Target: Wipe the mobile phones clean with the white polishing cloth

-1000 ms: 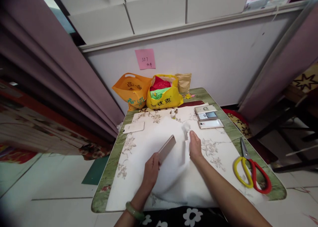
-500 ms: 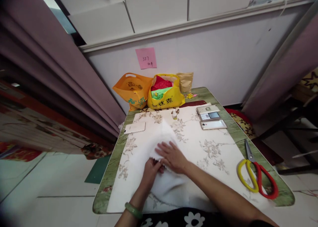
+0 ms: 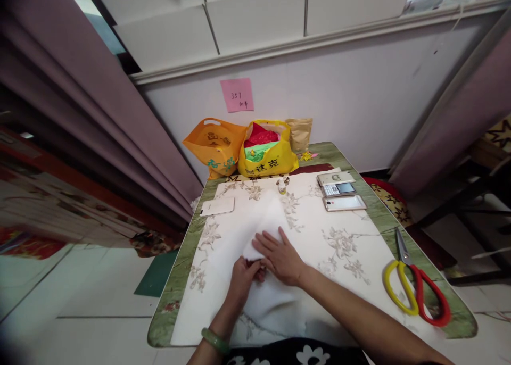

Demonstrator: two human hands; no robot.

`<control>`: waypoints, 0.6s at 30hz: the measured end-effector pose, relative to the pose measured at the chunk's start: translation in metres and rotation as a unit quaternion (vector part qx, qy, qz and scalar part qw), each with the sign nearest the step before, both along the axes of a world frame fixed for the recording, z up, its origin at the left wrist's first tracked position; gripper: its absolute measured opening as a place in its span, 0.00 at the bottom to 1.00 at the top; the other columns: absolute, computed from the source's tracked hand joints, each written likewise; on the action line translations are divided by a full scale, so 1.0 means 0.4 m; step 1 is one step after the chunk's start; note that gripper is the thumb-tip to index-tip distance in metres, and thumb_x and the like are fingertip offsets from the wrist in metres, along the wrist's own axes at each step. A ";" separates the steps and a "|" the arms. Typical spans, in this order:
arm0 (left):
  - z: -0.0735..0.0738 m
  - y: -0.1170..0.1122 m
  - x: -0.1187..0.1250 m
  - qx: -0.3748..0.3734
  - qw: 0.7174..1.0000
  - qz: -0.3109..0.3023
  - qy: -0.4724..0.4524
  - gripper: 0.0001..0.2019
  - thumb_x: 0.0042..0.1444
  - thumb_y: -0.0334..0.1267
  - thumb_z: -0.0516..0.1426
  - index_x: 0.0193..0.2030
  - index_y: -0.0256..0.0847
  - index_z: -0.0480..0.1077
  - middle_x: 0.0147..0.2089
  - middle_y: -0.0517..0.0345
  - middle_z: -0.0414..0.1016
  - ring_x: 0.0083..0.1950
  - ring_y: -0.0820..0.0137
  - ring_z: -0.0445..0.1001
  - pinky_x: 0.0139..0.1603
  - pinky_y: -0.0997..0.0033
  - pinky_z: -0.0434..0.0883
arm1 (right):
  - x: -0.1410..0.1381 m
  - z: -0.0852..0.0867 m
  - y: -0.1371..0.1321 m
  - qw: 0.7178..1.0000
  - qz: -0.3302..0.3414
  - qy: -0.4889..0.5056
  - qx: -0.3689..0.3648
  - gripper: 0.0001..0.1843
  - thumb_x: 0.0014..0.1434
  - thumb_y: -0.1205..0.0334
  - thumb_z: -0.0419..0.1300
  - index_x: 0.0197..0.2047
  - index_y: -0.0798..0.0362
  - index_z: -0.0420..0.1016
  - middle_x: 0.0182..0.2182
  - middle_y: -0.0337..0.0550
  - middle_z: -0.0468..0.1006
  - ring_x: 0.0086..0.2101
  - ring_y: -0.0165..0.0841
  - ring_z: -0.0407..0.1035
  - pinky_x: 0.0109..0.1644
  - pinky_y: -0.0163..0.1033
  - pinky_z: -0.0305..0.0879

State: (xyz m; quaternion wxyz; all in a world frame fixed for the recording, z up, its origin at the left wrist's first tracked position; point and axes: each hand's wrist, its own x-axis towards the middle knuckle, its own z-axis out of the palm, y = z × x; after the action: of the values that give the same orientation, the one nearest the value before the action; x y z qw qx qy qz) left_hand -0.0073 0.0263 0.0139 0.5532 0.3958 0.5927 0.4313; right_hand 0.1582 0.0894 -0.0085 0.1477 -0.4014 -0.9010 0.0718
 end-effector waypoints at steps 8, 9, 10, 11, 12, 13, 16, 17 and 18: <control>-0.031 -0.039 0.020 0.166 0.967 -0.004 0.194 0.11 0.55 0.39 0.56 0.41 0.37 0.73 0.33 0.55 0.75 0.35 0.67 0.72 0.39 0.67 0.70 | 0.011 0.063 -0.004 0.997 0.070 0.033 0.024 0.27 0.68 0.56 0.44 0.69 0.41 0.50 0.66 0.38 0.57 0.67 0.39 0.44 0.68 0.60 0.26; -0.032 -0.041 0.022 0.175 0.962 -0.007 0.210 0.10 0.55 0.39 0.56 0.41 0.37 0.74 0.34 0.54 0.75 0.36 0.66 0.72 0.40 0.66 0.70 | 0.016 0.067 -0.002 0.994 0.103 0.031 0.026 0.27 0.68 0.56 0.45 0.69 0.39 0.50 0.66 0.37 0.58 0.66 0.38 0.46 0.69 0.59 0.26; -0.031 -0.042 0.023 0.183 0.959 -0.012 0.218 0.11 0.56 0.39 0.55 0.42 0.37 0.74 0.35 0.53 0.75 0.36 0.66 0.72 0.41 0.66 0.70 | 0.021 0.069 0.000 0.995 0.084 0.036 0.027 0.26 0.68 0.57 0.45 0.69 0.38 0.51 0.65 0.37 0.59 0.66 0.37 0.47 0.69 0.59 0.26; -0.031 -0.042 0.025 0.190 0.957 -0.018 0.221 0.12 0.56 0.39 0.55 0.45 0.38 0.73 0.37 0.53 0.75 0.37 0.66 0.72 0.40 0.67 0.70 | 0.025 0.069 0.002 0.998 0.021 0.045 0.029 0.25 0.69 0.58 0.44 0.68 0.39 0.53 0.65 0.37 0.59 0.66 0.38 0.48 0.68 0.61 0.27; -0.030 -0.042 0.026 0.195 0.956 -0.022 0.219 0.14 0.57 0.39 0.55 0.48 0.39 0.72 0.40 0.53 0.75 0.38 0.67 0.72 0.40 0.67 0.70 | 0.029 0.067 0.004 0.997 -0.052 0.056 0.033 0.25 0.69 0.59 0.43 0.68 0.39 0.54 0.65 0.38 0.59 0.66 0.40 0.47 0.68 0.63 0.27; -0.030 -0.042 0.026 0.199 0.955 -0.025 0.217 0.15 0.57 0.39 0.55 0.50 0.40 0.71 0.41 0.53 0.74 0.38 0.67 0.72 0.40 0.68 0.70 | 0.032 0.065 0.004 0.992 -0.099 0.063 0.038 0.25 0.69 0.59 0.43 0.68 0.40 0.55 0.65 0.39 0.59 0.66 0.42 0.46 0.67 0.65 0.28; -0.034 -0.044 0.027 0.194 0.955 -0.014 0.222 0.12 0.57 0.39 0.55 0.45 0.39 0.72 0.36 0.55 0.74 0.34 0.69 0.71 0.37 0.70 0.70 | 0.036 0.054 0.002 0.997 0.007 0.058 0.046 0.26 0.68 0.58 0.46 0.68 0.39 0.54 0.65 0.38 0.59 0.66 0.40 0.46 0.68 0.62 0.30; -0.036 -0.044 0.027 0.190 0.956 -0.014 0.224 0.12 0.57 0.39 0.55 0.45 0.39 0.72 0.36 0.55 0.74 0.34 0.69 0.71 0.36 0.70 0.70 | 0.036 0.049 0.004 0.996 0.052 0.061 0.040 0.26 0.68 0.57 0.46 0.68 0.38 0.55 0.65 0.37 0.59 0.66 0.39 0.47 0.69 0.61 0.31; -0.036 -0.044 0.027 0.188 0.956 -0.013 0.224 0.12 0.57 0.39 0.55 0.46 0.39 0.72 0.36 0.55 0.74 0.34 0.69 0.71 0.36 0.70 0.70 | 0.036 0.043 0.009 0.995 0.054 0.077 0.026 0.25 0.68 0.57 0.45 0.67 0.38 0.55 0.65 0.37 0.59 0.66 0.38 0.48 0.69 0.60 0.32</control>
State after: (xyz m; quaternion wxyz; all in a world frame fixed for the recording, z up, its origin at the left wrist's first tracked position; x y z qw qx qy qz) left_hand 0.0034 0.0085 -0.0007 0.3275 0.5870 0.6045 0.4275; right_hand 0.1724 0.0928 0.0087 0.2227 -0.3413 -0.9091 0.0864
